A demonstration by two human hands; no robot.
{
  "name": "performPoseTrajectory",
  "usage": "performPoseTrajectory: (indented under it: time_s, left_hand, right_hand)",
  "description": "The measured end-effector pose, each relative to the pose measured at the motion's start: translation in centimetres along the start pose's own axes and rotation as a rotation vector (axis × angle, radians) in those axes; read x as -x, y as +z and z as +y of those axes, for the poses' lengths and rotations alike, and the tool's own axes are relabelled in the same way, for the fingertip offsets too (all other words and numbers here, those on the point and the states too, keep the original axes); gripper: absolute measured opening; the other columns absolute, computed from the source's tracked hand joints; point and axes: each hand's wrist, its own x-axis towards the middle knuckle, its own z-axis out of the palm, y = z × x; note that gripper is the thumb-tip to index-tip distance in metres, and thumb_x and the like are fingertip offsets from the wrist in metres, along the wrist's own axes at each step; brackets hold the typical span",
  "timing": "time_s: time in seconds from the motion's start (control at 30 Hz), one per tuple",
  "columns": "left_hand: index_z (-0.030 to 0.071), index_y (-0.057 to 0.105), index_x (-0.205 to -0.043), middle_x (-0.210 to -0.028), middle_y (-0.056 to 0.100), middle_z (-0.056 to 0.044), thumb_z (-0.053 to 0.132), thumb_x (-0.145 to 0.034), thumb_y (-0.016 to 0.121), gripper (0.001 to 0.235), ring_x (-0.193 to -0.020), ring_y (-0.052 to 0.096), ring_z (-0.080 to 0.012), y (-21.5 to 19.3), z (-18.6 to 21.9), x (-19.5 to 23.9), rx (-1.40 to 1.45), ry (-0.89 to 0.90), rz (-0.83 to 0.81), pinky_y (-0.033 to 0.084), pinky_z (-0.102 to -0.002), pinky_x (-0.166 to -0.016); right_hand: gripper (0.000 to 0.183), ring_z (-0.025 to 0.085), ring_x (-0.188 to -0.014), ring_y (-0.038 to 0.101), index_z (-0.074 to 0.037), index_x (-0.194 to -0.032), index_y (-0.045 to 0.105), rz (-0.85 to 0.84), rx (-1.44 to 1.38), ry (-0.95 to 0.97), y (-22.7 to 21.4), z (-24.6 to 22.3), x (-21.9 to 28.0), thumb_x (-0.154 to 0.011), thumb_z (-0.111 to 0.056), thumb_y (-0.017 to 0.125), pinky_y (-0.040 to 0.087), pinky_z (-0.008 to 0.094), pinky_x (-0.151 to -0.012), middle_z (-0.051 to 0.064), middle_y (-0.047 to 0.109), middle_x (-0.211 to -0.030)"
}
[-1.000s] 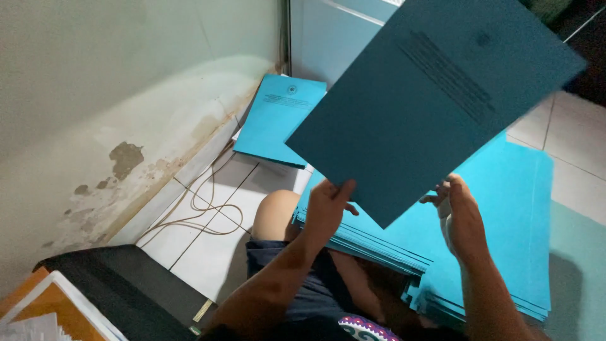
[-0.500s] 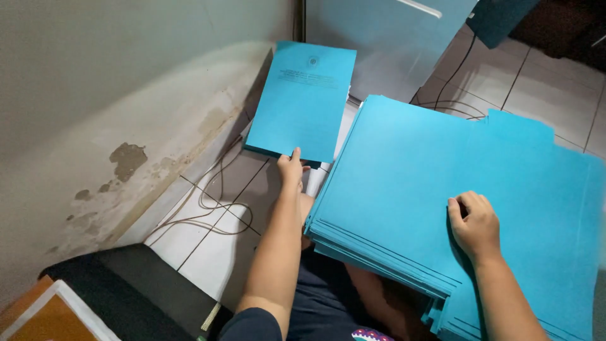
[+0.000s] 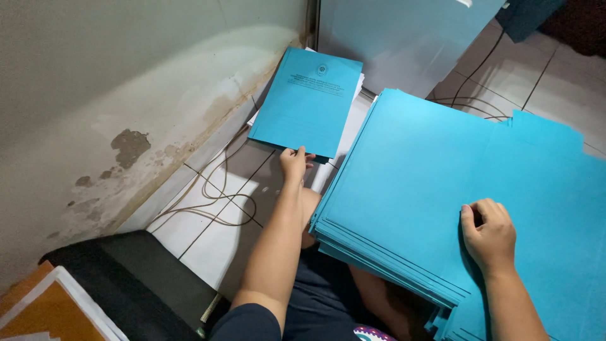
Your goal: The person sits on the floor and repeatedly picks up a blue folder from a stack on the left, places it on a stack on the right, and smooths it with both hands. The person continues this cycle throughout the clip.
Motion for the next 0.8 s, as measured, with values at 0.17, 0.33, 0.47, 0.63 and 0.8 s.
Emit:
performPoseTrajectory:
  time_s: [0.17, 0.33, 0.47, 0.63, 0.8]
  left_hand:
    - [0.003, 0.047, -0.088, -0.083, 0.069, -0.017, 0.010, -0.103, 0.056, 0.019, -0.074, 0.076, -0.0206, 0.2, -0.3, -0.6, 0.079, -0.010, 0.030, 0.065, -0.029, -0.062]
    - [-0.001, 0.047, -0.097, -0.087, 0.067, -0.022, 0.006, -0.103, 0.056, 0.013, -0.074, 0.076, -0.0262, 0.2, -2.0, -2.4, 0.166, 0.014, 0.026, 0.068, -0.036, -0.070]
    - [0.000, 0.047, -0.090, -0.083, 0.066, -0.020, 0.005, -0.102, 0.056, 0.016, -0.074, 0.076, -0.0255, 0.1, -2.3, -2.9, 0.189, 0.036, 0.035, 0.068, -0.036, -0.070]
    - [-0.003, 0.050, -0.095, -0.086, 0.067, -0.021, 0.006, -0.102, 0.058, 0.013, -0.075, 0.076, -0.0253, 0.2, -1.5, -2.2, 0.208, 0.020, 0.069, 0.068, -0.035, -0.070]
    - [-0.001, 0.050, -0.092, -0.086, 0.066, -0.020, 0.007, -0.103, 0.058, 0.016, -0.075, 0.076, -0.0252, 0.1, -1.5, -2.1, 0.221, 0.028, 0.091, 0.068, -0.035, -0.072]
  right_hand:
    - [0.028, 0.027, -0.083, 0.054, -0.005, -0.083, 0.057, 0.002, 0.006, 0.003, -0.2, -0.3, 0.0, -0.107, -0.019, 0.061, 0.042, 0.042, -0.071, 0.009, 0.057, -0.080]
    - [0.028, 0.027, -0.082, 0.053, -0.005, -0.083, 0.058, -0.001, 0.005, 0.017, -0.2, -0.4, 0.0, -0.107, -0.019, 0.061, 0.042, 0.042, -0.070, 0.008, 0.057, -0.081]
    - [0.028, 0.027, -0.084, 0.053, -0.006, -0.084, 0.058, -0.008, 0.016, 0.012, -0.1, -0.3, 0.0, -0.108, -0.021, 0.060, 0.042, 0.042, -0.069, 0.008, 0.058, -0.082]
    - [0.029, 0.028, -0.083, 0.054, -0.006, -0.083, 0.057, 0.004, 0.011, -0.003, -0.1, -0.2, 0.0, -0.108, -0.020, 0.060, 0.042, 0.043, -0.069, 0.009, 0.056, -0.080]
    - [0.029, 0.026, -0.083, 0.052, -0.007, -0.083, 0.055, -0.003, 0.017, 0.011, 0.2, 0.3, 0.1, -0.108, -0.021, 0.060, 0.041, 0.042, -0.068, 0.007, 0.056, -0.081]
